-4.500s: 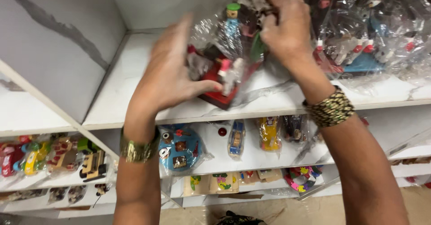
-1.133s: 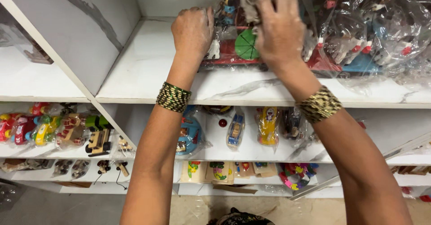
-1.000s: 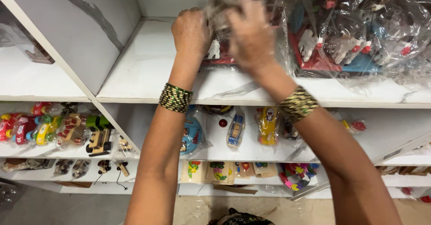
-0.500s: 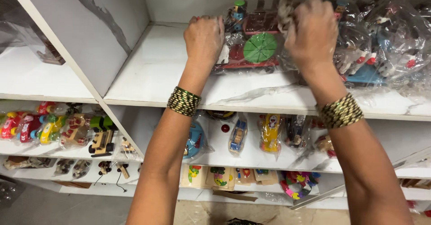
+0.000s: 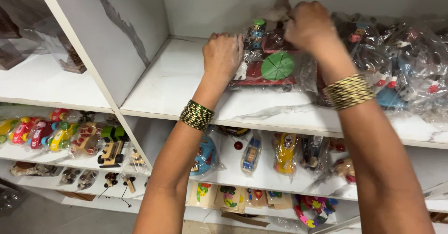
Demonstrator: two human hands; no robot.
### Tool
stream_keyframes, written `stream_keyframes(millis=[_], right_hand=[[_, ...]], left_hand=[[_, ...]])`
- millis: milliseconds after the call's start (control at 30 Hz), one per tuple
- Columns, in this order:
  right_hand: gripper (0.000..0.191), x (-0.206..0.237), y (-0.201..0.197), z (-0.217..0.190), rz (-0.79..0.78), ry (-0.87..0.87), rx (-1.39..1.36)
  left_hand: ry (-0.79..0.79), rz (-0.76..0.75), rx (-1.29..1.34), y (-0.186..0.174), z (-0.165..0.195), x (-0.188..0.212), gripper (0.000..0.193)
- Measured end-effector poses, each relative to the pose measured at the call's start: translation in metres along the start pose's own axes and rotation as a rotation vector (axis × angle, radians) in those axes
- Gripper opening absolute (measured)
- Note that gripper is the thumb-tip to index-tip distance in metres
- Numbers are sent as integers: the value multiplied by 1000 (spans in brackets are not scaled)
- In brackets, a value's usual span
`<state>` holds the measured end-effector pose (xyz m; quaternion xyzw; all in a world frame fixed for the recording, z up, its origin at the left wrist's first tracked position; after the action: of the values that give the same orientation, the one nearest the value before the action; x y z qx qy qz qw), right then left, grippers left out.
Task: The person wipes plastic-wrapped wooden toy carts on a shelf with a cloth, lifting and turning each toy to wipe different sides, then places it back on the shelf and moves to the next one.
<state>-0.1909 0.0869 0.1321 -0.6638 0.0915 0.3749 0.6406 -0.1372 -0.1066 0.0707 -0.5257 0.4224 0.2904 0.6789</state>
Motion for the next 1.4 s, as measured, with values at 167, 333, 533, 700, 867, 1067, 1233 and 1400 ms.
stream_keyframes(millis=[167, 333, 533, 700, 867, 1067, 1233, 1400], right_hand=[[34, 7, -1, 31, -72, 47, -54], [50, 18, -28, 9, -81, -124, -53], [38, 43, -30, 6, -337, -7, -594], [35, 48, 7, 1, -386, 30, -857], [47, 81, 55, -4, -649, 303, -806], [35, 71, 30, 15, -247, 340, -1370], [27, 54, 27, 20, -94, 117, -1588], [36, 92, 75, -24, -429, 192, -1825]], left_hand=[[74, -117, 108, 9, -9, -11, 34], [281, -79, 251, -1, -14, -20, 29], [136, -190, 454, 7, -35, -21, 27], [-70, -152, 510, 9, -58, -22, 40], [-62, 72, 416, -32, -54, -16, 51], [-112, -148, 745, -39, -17, 20, 84], [-245, -341, 846, 7, -4, 33, 102], [-287, -425, 1090, 37, -20, 10, 104]])
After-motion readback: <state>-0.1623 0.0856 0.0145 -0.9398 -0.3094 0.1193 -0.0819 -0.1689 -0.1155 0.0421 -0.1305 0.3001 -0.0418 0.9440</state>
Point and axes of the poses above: each hand's wrist, its own x-axis away from the middle knuckle, its own y-axis out of the palm, z = x × y, the point moved 8 cm from there along -x, towards the middle knuckle, and after that the axes turned 4 degrees about -z, right-handed, at the moved point
